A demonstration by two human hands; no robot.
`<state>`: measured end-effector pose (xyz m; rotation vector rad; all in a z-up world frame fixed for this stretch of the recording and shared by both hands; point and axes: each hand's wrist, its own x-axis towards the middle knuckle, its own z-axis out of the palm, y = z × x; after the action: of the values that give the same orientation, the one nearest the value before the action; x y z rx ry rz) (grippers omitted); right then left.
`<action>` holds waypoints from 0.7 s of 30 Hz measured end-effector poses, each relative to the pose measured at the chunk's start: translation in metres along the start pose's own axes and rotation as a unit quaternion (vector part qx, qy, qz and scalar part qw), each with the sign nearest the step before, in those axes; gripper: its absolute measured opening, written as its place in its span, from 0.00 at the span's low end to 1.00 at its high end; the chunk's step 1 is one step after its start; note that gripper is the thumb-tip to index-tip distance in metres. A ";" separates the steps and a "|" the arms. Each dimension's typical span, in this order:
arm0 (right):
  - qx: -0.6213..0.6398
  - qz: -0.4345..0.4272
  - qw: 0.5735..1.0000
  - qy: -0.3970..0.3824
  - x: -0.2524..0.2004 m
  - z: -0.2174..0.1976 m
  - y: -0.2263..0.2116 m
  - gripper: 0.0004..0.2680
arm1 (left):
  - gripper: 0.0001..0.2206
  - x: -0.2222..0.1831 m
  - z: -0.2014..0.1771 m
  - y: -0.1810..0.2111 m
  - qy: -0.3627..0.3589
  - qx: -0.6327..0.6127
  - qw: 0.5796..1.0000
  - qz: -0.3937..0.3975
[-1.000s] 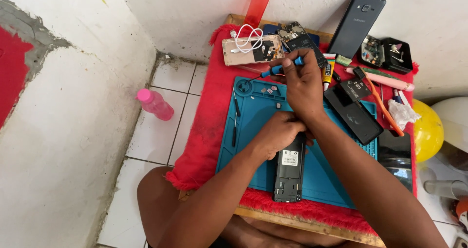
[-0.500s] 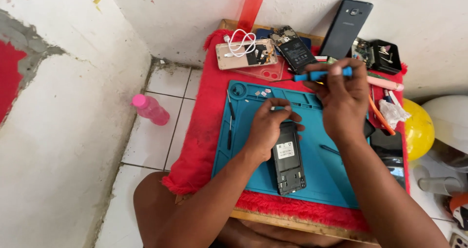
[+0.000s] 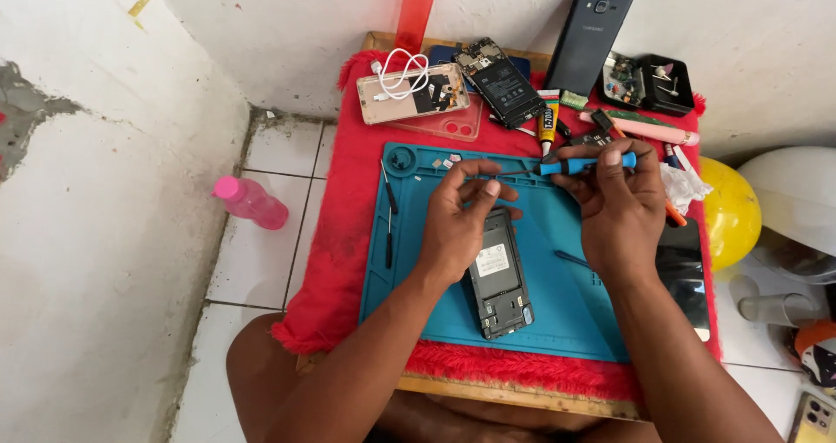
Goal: Disassembling a mobile phone and cleaning its internal components and casing using a screwdriver, brush, and cloth.
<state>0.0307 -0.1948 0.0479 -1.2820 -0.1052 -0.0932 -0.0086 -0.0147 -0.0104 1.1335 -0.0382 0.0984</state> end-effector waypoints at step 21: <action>0.015 -0.007 1.000 0.002 0.000 -0.011 0.002 0.03 | 0.10 -0.008 0.009 0.024 0.021 0.033 0.999 -0.013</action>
<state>0.0315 -0.2050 0.0434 -1.2505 -0.1112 -0.1058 -0.0191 -0.0135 0.0149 1.1976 0.0176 0.1005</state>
